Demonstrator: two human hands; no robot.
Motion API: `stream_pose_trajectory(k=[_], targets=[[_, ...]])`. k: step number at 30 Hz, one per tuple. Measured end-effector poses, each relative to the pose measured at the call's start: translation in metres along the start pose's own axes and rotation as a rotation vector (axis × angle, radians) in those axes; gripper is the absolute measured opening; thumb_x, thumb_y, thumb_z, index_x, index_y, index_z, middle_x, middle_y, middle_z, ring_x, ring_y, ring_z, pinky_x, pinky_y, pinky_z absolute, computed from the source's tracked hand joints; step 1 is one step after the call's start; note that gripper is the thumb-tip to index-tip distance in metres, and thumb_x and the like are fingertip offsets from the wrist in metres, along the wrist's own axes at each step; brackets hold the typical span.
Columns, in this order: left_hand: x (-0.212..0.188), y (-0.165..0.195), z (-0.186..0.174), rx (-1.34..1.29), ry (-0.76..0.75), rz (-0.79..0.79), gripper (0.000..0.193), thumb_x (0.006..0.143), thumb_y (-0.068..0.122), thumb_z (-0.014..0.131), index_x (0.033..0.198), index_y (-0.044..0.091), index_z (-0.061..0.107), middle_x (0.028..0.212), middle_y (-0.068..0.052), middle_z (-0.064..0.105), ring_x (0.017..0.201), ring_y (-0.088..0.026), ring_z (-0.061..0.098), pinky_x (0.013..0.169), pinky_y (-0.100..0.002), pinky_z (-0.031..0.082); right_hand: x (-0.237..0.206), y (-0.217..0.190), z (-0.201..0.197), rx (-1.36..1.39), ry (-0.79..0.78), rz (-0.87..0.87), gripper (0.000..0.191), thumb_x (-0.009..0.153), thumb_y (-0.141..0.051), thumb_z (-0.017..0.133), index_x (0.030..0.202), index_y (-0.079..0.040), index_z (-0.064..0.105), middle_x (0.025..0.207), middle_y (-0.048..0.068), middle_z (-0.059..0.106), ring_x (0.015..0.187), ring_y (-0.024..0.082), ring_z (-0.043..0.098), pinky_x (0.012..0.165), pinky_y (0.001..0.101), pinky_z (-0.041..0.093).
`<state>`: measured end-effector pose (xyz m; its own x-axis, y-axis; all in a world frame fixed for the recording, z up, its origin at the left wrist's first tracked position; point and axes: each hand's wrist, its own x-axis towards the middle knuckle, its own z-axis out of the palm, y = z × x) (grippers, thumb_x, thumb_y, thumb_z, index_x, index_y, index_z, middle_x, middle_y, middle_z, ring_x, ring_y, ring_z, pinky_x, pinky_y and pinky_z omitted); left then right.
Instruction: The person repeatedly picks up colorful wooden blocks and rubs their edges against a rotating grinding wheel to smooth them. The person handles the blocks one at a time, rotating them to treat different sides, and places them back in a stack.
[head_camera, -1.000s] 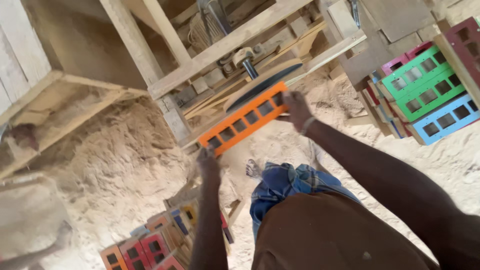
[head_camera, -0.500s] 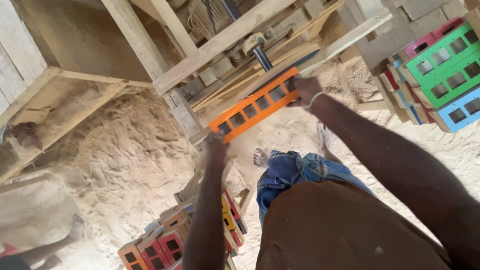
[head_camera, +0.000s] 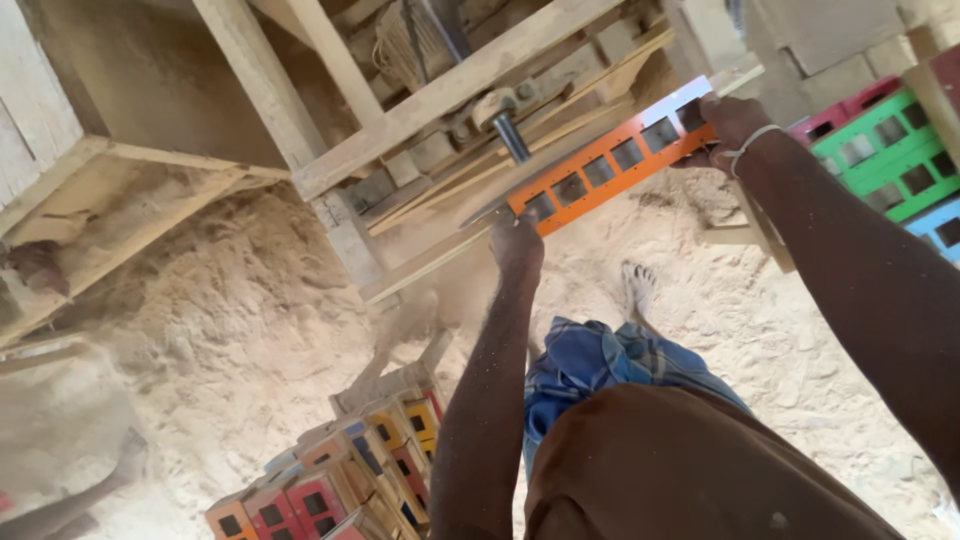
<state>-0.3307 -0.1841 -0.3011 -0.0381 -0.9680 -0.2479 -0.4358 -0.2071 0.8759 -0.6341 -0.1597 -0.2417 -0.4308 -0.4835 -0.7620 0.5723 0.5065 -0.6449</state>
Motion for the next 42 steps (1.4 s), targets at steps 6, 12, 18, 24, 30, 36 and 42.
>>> stream_pose_trajectory(k=[6,12,18,24,30,36,42], targets=[[-0.089,0.016,-0.036,-0.212,-0.011,0.183,0.052,0.096,0.018,0.071,0.142,-0.004,0.059,0.1,-0.013,0.073,0.09,-0.017,0.064,0.078,-0.03,0.054,-0.032,0.031,-0.066,0.21,-0.454,-0.264,0.046,0.101,-0.039,0.06,0.138,-0.013,0.054,0.126,0.007,0.061,0.114,0.028,0.065,0.097,0.0512,0.059],[-0.15,0.027,-0.062,-0.308,-0.041,0.436,0.065,0.09,0.0,0.077,0.146,-0.013,0.048,0.138,-0.026,0.062,0.12,-0.03,0.066,0.097,-0.041,0.06,-0.077,0.077,-0.117,0.317,-0.647,-0.419,0.054,0.101,-0.032,0.061,0.148,-0.01,0.046,0.141,0.011,0.057,0.128,0.03,0.059,0.112,0.0492,0.049],[-0.168,0.047,-0.073,-0.368,-0.078,0.466,0.059,0.091,-0.001,0.073,0.143,-0.01,0.047,0.138,-0.024,0.059,0.121,-0.028,0.065,0.097,-0.038,0.061,-0.092,0.097,-0.113,0.346,-0.504,-0.357,0.059,0.105,-0.035,0.05,0.156,-0.009,0.035,0.15,0.011,0.048,0.138,0.031,0.05,0.117,0.052,0.042],[-0.166,0.073,-0.086,0.109,-0.108,0.847,0.042,0.086,0.006,0.079,0.125,-0.002,0.065,0.123,-0.022,0.069,0.119,-0.038,0.067,0.102,-0.044,0.056,-0.142,0.134,-0.063,-0.817,-0.284,-1.384,0.07,0.105,-0.046,0.046,0.157,-0.001,0.03,0.155,0.027,0.04,0.146,0.039,0.039,0.118,0.0566,0.031],[-0.119,0.039,-0.066,-0.321,-0.05,0.229,0.055,0.094,0.013,0.064,0.143,0.0,0.042,0.119,-0.015,0.067,0.105,-0.024,0.067,0.091,-0.035,0.053,-0.119,0.171,0.049,-0.319,-0.702,-0.613,0.066,0.103,-0.055,0.053,0.139,0.0,0.046,0.117,0.015,0.067,0.103,0.02,0.066,0.09,0.0352,0.057],[-0.038,-0.019,-0.053,-0.303,-0.076,-0.254,0.032,0.106,0.022,0.056,0.12,-0.004,0.069,0.099,-0.018,0.071,0.085,-0.022,0.06,0.076,-0.039,0.052,-0.056,0.186,0.138,-0.52,-0.406,-0.102,0.073,0.1,-0.061,0.047,0.125,0.006,0.055,0.101,0.017,0.07,0.088,0.022,0.071,0.075,0.0349,0.06],[-0.021,-0.025,-0.056,-0.056,0.041,-0.216,0.029,0.099,0.024,0.062,0.111,-0.001,0.072,0.094,-0.02,0.076,0.082,-0.03,0.07,0.079,-0.042,0.054,-0.051,0.187,0.164,-0.383,-0.359,0.038,0.077,0.093,-0.06,0.051,0.122,0.012,0.055,0.099,0.019,0.07,0.085,0.027,0.072,0.071,0.0394,0.062]])
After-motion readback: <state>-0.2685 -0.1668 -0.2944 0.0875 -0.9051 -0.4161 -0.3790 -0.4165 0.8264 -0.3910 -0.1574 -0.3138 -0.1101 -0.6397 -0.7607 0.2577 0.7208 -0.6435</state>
